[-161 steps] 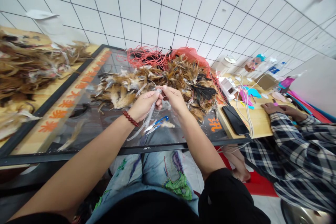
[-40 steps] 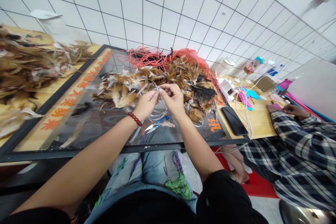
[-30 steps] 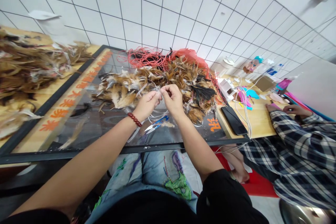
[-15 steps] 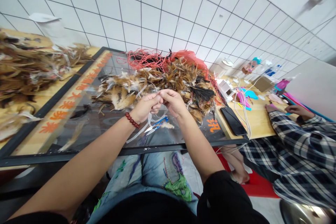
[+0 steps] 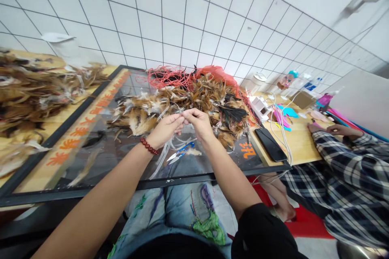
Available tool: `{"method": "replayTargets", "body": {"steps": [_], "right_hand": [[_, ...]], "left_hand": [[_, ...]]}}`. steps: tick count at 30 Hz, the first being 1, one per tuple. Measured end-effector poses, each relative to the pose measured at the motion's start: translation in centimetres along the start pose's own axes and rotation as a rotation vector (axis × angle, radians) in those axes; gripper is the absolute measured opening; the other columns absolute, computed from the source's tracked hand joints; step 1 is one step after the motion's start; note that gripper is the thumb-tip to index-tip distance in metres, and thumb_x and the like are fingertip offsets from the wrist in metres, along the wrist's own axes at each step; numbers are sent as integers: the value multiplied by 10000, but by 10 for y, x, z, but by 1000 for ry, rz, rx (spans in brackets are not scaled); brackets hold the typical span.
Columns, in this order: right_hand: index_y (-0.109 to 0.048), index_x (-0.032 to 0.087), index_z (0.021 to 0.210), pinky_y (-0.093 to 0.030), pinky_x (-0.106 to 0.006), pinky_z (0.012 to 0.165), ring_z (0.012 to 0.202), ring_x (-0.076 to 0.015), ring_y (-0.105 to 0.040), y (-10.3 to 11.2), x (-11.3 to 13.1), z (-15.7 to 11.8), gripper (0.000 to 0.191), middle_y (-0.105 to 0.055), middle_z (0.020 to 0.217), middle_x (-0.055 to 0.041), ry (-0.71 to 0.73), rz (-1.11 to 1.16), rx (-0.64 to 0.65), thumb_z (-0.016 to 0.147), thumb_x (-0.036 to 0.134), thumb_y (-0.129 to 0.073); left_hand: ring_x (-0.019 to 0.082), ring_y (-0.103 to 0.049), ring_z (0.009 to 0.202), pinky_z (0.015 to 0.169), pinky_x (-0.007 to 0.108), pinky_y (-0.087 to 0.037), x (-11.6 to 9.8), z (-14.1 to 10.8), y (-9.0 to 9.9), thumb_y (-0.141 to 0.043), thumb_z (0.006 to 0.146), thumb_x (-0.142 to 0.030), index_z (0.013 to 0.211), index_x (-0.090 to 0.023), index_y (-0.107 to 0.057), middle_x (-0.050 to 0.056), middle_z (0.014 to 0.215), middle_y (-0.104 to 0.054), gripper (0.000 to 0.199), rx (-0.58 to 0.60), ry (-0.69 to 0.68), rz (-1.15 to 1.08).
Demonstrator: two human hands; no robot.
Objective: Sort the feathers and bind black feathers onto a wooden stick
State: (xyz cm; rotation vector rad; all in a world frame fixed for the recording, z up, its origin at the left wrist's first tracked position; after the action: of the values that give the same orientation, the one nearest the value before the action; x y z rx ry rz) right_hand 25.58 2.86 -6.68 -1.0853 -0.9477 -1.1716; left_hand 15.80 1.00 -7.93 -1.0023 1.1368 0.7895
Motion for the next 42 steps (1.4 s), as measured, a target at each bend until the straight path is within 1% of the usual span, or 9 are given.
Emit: {"method": "replayTargets", "body": {"steps": [5, 8, 14, 18, 21, 29, 34, 37, 42], "right_hand": [[-708, 188, 780, -441, -252, 654, 634, -108, -525, 24, 10, 20, 234, -632, 692, 25, 59, -98, -101, 693, 404, -735], [-710, 200, 774, -441, -260, 674, 653, -122, -543, 25, 20, 31, 119, -652, 712, 22, 141, -388, -32, 743, 314, -694], [-739, 238, 920, -437, -301, 771, 871, -188, -604, -27, 17, 27, 191, -684, 953, -39, 317, -1139, 182, 867, 178, -566], [-679, 269, 1153, -421, -319, 797, 993, -213, -572, -78, 10, 22, 300, -633, 1122, -75, 501, -1429, 337, 945, 198, -474], [-697, 248, 1066, -408, -353, 842, 1074, -245, -536, -91, 7, 26, 259, -615, 1190, -93, 573, -1543, 396, 967, 242, -458], [-694, 221, 934, -447, -265, 779, 849, -164, -641, -14, 31, 26, 175, -719, 916, -14, 261, -1104, 1, 910, 231, -521], [-698, 187, 970, -463, -243, 732, 765, -145, -647, -21, -22, 40, 209, -718, 834, -4, -41, -867, 16, 829, 337, -660], [-707, 189, 944, -462, -237, 733, 751, -137, -633, -35, -39, 56, 193, -710, 814, 5, -89, -817, 24, 813, 324, -663], [-668, 198, 776, -438, -233, 737, 713, -127, -573, -31, -4, 64, 130, -658, 739, 31, 105, -772, 27, 837, 259, -571]], "left_hand": [[64, -316, 431, 460, 193, -390, -21, 0, 35, -734, 761, -374, 656, -153, -596, -63, 483, -350, 281, -232, -129, -74], [57, -257, 397, 428, 175, -361, -36, -6, 69, -677, 807, -298, 668, -170, -561, -81, 457, -309, 222, -434, -198, -235], [51, -216, 352, 366, 159, -254, -37, -11, 90, -577, 871, -240, 663, -173, -517, -86, 430, -284, 226, -563, -164, -346], [48, -216, 339, 359, 164, -246, -33, -12, 89, -587, 866, -244, 653, -172, -521, -88, 414, -281, 234, -602, -161, -328], [51, -221, 340, 358, 161, -250, -31, -13, 90, -580, 864, -226, 655, -173, -523, -90, 412, -280, 223, -627, -173, -330], [60, -275, 365, 395, 171, -351, -23, -9, 77, -476, 904, -136, 654, -154, -542, -73, 442, -344, 259, -577, -143, -360], [61, -277, 363, 402, 174, -356, -20, -8, 74, -458, 916, -130, 656, -157, -540, -73, 442, -349, 274, -573, -161, -347], [62, -277, 356, 396, 171, -342, -20, -9, 75, -459, 916, -125, 654, -159, -539, -72, 432, -357, 276, -601, -172, -292], [64, -310, 370, 414, 168, -347, -25, -9, 75, -542, 892, -172, 653, -162, -552, -72, 441, -376, 239, -607, -227, -195]]}}
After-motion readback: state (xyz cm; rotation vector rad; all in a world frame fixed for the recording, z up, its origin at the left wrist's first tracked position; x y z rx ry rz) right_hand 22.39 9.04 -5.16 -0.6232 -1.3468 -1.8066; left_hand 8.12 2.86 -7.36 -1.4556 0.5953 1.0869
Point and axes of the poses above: each hand's wrist, its own z-axis towards the middle knuckle, its own y-axis out of the back of the hand, x = y × z, the point moved 10 cm from there along z, towards the middle knuckle
